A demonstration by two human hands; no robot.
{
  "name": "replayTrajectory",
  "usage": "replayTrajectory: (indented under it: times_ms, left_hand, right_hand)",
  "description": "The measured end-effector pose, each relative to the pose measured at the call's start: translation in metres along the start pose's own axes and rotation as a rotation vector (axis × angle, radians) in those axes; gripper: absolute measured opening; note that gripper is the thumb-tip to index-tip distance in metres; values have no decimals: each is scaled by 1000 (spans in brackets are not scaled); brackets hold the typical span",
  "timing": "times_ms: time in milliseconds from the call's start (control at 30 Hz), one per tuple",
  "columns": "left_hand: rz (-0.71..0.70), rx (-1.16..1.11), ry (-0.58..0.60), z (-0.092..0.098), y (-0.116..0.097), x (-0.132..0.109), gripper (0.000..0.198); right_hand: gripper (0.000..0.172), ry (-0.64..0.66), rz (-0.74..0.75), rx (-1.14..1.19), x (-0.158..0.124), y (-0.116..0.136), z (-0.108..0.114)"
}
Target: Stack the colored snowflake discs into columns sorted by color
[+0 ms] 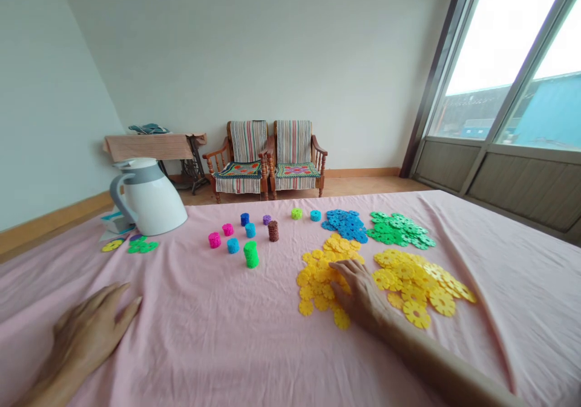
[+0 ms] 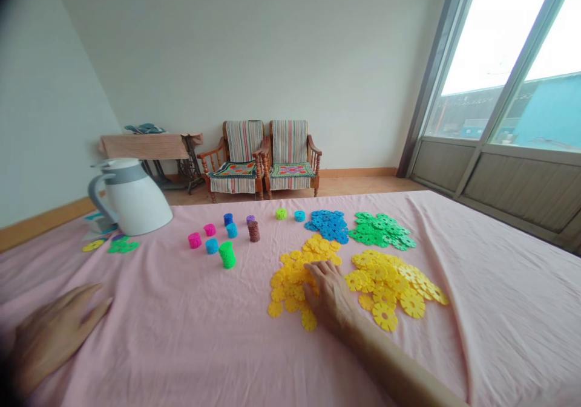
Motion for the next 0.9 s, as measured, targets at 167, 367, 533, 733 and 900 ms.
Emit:
replayTrajectory:
  times_ms: [167,367,533,733,900]
  left_hand:
    - [-225,-67,-273,45,-63,-13,31]
    - [-646,-466,-135,74,-210,-40,28]
    - [-849,-622,101,66,-304,-53,14]
    - [-912,-704,143,22,-325,-57,23]
    - [-955,-651,16,-7,-318,-64,35]
  right_hand:
    - [19,77,37,8,8,-3,-6]
    - [18,64,100,-48,20,4,5]
    - [23,-43,93,46,45,2,9]
    - [25,-5,86,153,91,4,-23]
    - [33,77,148,167,112,21,-49]
Point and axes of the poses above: each hand's wrist, its own x-axis towards the middle knuckle, its own z-axis out of the back of the hand, y = z × x, the point moved 6 cm from there along x, towards the middle knuckle, and after that the axes turned 5 degrees about y, right-handed, at the moved point
